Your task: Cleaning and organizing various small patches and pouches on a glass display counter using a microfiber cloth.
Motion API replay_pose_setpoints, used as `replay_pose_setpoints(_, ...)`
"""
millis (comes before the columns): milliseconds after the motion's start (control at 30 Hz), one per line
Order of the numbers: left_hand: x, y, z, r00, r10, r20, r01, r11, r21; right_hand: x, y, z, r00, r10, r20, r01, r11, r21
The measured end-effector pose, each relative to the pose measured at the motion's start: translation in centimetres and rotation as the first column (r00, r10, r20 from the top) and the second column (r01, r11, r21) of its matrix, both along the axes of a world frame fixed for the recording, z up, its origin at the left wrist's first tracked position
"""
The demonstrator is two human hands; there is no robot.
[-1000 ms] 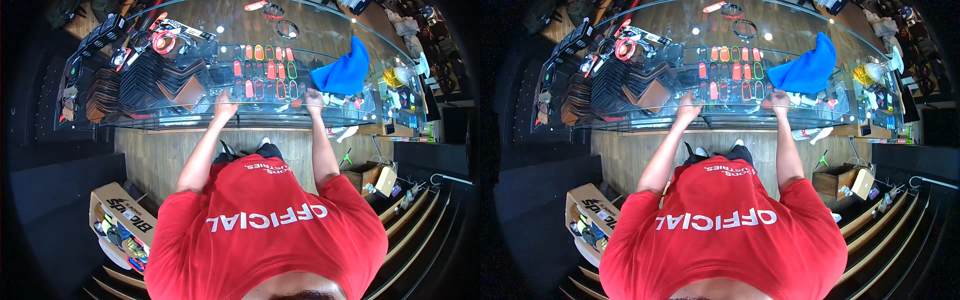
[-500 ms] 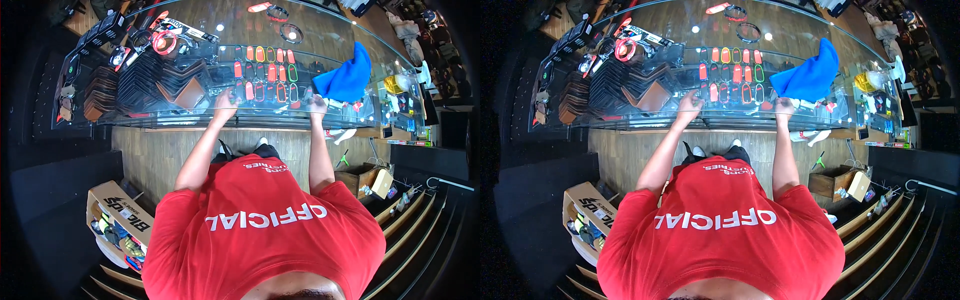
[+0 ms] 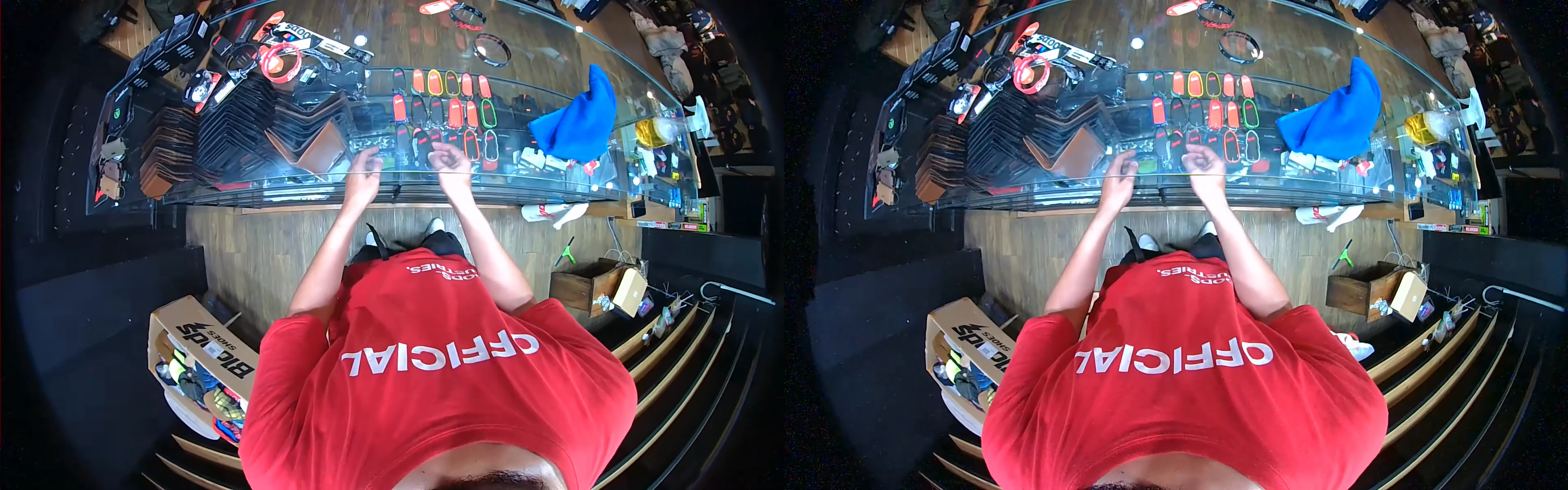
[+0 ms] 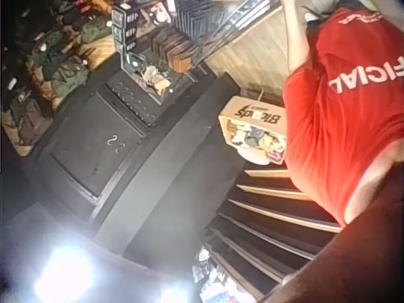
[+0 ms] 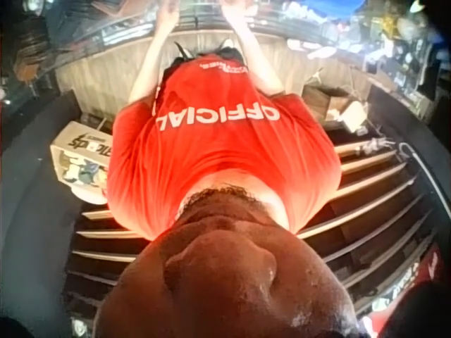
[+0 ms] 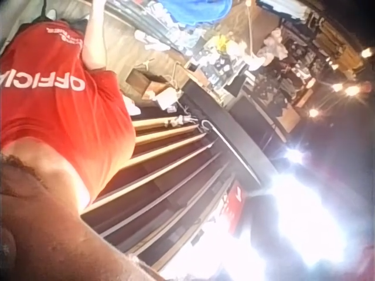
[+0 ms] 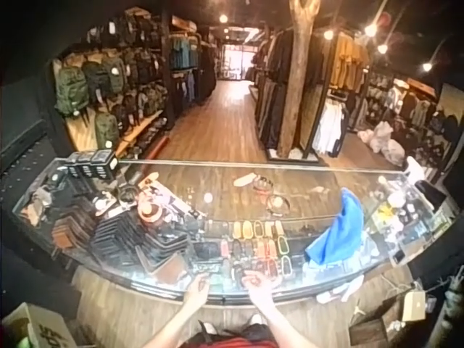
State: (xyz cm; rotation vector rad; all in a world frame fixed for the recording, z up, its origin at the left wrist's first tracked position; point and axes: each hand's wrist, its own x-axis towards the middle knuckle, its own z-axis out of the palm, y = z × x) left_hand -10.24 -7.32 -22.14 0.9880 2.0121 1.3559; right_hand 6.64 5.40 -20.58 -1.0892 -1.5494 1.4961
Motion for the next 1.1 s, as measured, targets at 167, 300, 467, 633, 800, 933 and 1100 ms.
replay_pose_setpoints(167, -0.6, 2.1, -0.9, 0.972, -0.026, -0.233, 0.032, 0.999, 0.022, 1.2, -0.9, -0.2, 1.000, 0.010, -0.003, -0.010, 0.993, -0.117)
replay_pose_setpoints(300, -1.0, 9.1, 2.1, 0.984, 0.007, -0.175, 0.001, 0.999, 0.049, 3.7, -1.1, -0.2, 0.997, -0.071, 0.031, 0.074, 0.990, -0.117)
replay_pose_setpoints(467, -5.0, 16.8, 0.4, 0.935, 0.177, -0.306, -0.135, 0.979, 0.154, 6.4, -2.5, 0.8, 0.992, -0.060, 0.111, 0.072, 0.992, -0.104)
replay_pose_setpoints(633, -7.3, 18.9, -0.9, 0.975, 0.150, -0.166, -0.101, 0.958, 0.270, 10.3, -3.8, -0.3, 0.987, -0.082, 0.137, 0.093, 0.993, -0.069)
replay_pose_setpoints(800, -9.2, 20.4, -2.3, 0.955, 0.226, -0.190, -0.159, 0.937, 0.312, 12.8, -4.2, 0.4, 0.978, -0.089, 0.189, 0.112, 0.987, -0.116)
replay_pose_setpoints(933, -9.4, 21.4, -3.1, 0.922, 0.225, -0.316, -0.161, 0.963, 0.217, 13.8, -3.9, 0.7, 0.937, -0.140, 0.321, 0.166, 0.985, -0.054)
replay_pose_setpoints(1100, -9.7, 21.4, -2.7, 0.899, 0.287, -0.332, -0.255, 0.957, 0.137, 14.3, -3.6, -0.3, 0.942, -0.127, 0.309, 0.156, 0.985, -0.073)
